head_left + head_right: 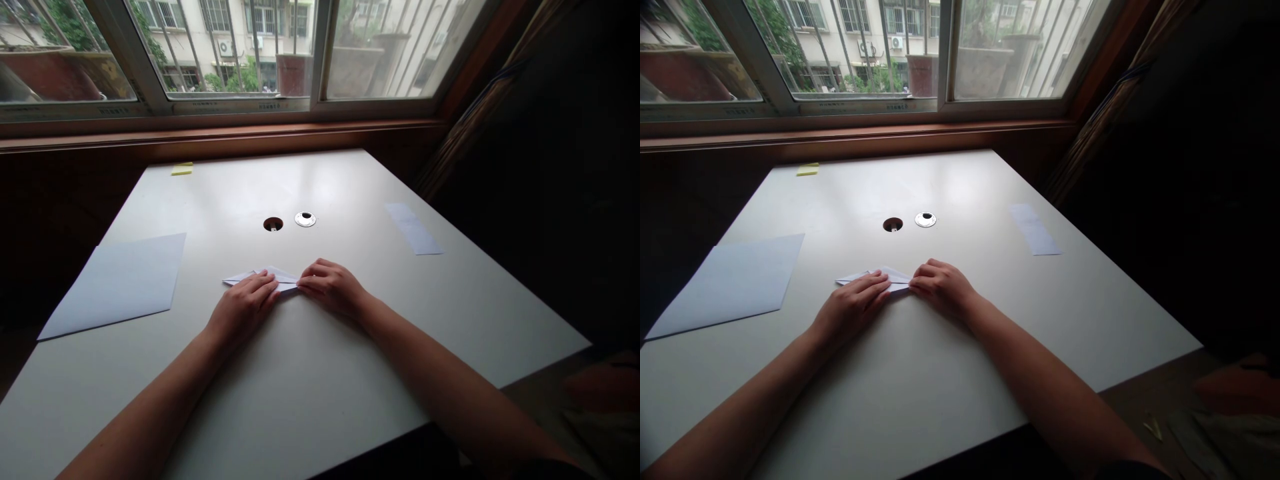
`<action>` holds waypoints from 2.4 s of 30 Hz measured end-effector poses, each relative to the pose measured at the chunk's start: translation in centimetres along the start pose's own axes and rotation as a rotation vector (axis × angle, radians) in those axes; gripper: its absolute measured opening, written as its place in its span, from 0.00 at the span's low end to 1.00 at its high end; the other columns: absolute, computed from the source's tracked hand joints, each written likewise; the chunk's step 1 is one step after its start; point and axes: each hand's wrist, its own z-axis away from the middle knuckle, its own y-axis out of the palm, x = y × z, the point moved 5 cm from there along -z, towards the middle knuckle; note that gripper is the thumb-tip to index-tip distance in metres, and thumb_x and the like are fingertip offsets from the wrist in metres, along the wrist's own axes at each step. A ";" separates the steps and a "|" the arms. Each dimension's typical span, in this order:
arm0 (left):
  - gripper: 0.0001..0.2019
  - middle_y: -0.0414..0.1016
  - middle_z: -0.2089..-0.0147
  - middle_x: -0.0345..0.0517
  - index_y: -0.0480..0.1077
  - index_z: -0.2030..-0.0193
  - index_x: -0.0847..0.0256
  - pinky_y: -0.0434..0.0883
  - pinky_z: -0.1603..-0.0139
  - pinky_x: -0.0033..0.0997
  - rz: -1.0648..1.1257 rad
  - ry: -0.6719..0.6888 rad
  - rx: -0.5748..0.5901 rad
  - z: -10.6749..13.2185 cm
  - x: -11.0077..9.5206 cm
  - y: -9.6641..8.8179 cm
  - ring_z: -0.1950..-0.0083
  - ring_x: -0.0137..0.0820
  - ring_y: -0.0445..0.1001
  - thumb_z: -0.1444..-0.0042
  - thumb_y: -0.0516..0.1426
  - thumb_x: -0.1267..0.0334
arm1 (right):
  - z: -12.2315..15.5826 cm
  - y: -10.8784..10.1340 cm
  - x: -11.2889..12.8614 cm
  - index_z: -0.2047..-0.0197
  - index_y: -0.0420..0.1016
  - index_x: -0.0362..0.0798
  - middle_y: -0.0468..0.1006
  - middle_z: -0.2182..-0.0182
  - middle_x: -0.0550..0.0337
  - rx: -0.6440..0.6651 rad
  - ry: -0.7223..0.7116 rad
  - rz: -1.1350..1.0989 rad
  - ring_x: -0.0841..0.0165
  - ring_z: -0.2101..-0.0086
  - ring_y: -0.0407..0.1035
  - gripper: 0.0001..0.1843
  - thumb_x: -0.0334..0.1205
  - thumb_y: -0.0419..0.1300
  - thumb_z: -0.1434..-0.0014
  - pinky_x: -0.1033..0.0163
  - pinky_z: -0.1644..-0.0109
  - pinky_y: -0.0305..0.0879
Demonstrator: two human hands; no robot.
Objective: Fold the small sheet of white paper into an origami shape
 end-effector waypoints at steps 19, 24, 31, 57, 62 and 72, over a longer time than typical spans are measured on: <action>0.07 0.80 0.49 0.42 0.73 0.55 0.56 0.70 0.38 0.46 0.036 -0.032 0.011 -0.2 0.0 -0.3 0.42 0.38 0.76 0.33 0.53 0.64 | 0.1 0.3 -0.3 0.62 0.78 0.50 0.79 0.63 0.55 0.033 0.053 -0.033 0.65 0.63 0.68 0.07 0.38 0.58 0.35 0.61 0.59 0.66; 0.07 0.81 0.50 0.43 0.73 0.58 0.56 0.69 0.38 0.47 0.055 -0.069 0.005 -0.2 0.2 -0.4 0.43 0.37 0.76 0.33 0.53 0.64 | 0.1 0.0 -0.5 0.63 0.78 0.50 0.79 0.64 0.56 0.033 0.071 -0.040 0.66 0.64 0.68 0.07 0.36 0.58 0.35 0.61 0.60 0.66; 0.07 0.82 0.51 0.43 0.71 0.64 0.57 0.71 0.38 0.45 0.080 -0.049 -0.007 -0.2 0.9 -0.3 0.46 0.37 0.79 0.35 0.55 0.60 | 0.1 -0.5 -0.3 0.64 0.78 0.50 0.78 0.65 0.56 0.048 0.035 -0.020 0.67 0.64 0.68 0.10 0.35 0.56 0.34 0.62 0.60 0.65; 0.10 0.78 0.44 0.43 0.75 0.52 0.55 0.76 0.41 0.39 0.166 -0.033 0.048 -0.3 0.6 0.0 0.42 0.36 0.76 0.33 0.53 0.63 | 0.1 -0.1 -0.4 0.64 0.80 0.51 0.79 0.64 0.55 0.049 0.086 -0.123 0.66 0.64 0.69 0.07 0.38 0.60 0.36 0.61 0.60 0.68; 0.09 0.80 0.47 0.41 0.76 0.59 0.55 0.76 0.43 0.37 0.215 -0.106 0.047 -0.2 1.3 0.1 0.44 0.35 0.78 0.34 0.54 0.60 | 0.2 0.0 -0.7 0.64 0.80 0.51 0.79 0.64 0.56 0.038 0.112 -0.149 0.66 0.64 0.70 0.06 0.37 0.61 0.37 0.61 0.59 0.68; 0.09 0.80 0.48 0.39 0.76 0.60 0.54 0.76 0.46 0.35 0.245 -0.193 0.062 -0.6 1.1 -0.4 0.44 0.35 0.77 0.34 0.54 0.59 | 0.3 -0.3 -1.7 0.66 0.81 0.50 0.78 0.65 0.56 0.033 0.235 -0.315 0.65 0.62 0.71 0.03 0.38 0.66 0.41 0.58 0.55 0.70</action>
